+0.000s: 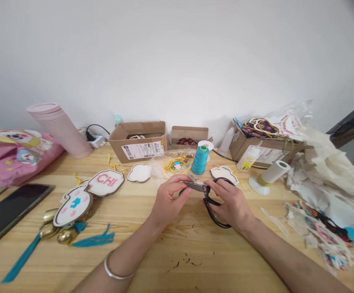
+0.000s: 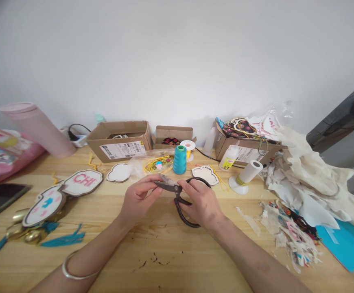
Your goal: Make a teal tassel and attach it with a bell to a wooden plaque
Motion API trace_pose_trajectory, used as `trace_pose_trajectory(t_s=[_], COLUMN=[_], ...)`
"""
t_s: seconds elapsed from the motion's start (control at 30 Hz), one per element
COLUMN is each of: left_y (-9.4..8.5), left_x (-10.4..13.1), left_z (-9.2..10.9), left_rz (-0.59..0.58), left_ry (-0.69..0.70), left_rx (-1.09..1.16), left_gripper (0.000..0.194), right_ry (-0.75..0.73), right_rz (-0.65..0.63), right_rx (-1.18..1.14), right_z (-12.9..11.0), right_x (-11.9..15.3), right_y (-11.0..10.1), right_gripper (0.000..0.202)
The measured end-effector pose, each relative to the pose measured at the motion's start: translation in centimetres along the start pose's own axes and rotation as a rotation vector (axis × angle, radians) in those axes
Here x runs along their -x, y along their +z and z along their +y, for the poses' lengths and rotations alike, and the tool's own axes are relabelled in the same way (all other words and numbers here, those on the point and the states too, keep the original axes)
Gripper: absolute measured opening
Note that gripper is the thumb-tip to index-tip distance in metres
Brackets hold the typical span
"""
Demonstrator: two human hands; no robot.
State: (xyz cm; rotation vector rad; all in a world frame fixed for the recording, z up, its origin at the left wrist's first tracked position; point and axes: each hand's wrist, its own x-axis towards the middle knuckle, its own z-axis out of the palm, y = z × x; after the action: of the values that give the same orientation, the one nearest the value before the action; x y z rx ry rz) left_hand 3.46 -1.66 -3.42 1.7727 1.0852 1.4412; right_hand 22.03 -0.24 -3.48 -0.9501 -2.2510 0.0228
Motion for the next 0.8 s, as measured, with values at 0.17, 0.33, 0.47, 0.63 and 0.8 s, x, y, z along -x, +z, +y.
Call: trace_pose_trajectory(t_s=[0.17, 0.33, 0.47, 0.63, 0.8], left_y=[0.0, 0.0, -0.1, -0.1, -0.2], left_x=[0.0, 0.0, -0.1, -0.2, -0.3], left_z=[0.2, 0.1, 0.2, 0.4, 0.1], left_rz=[0.005, 0.013, 0.047, 0.045, 0.058], left_ry=[-0.015, -0.014, 0.000, -0.018, -0.058], left_rx=[0.018, 0.008, 0.007, 0.031, 0.102], left_gripper=[0.016, 0.016, 0.015, 0.014, 0.014], right_ry=[0.008, 0.040, 0.086, 0.345, 0.583], right_rz=[0.005, -0.028, -0.069, 0.085, -0.015], right_rx=[0.030, 0.033, 0.016, -0.220, -0.710], right_z=[0.1, 0.1, 0.4, 0.6, -0.1], right_x=[0.1, 0.2, 0.5, 0.1, -0.7], right_y=[0.0, -0.1, -0.2, -0.6, -1.1], right_gripper=[0.031, 0.031, 0.027, 0.030, 0.038])
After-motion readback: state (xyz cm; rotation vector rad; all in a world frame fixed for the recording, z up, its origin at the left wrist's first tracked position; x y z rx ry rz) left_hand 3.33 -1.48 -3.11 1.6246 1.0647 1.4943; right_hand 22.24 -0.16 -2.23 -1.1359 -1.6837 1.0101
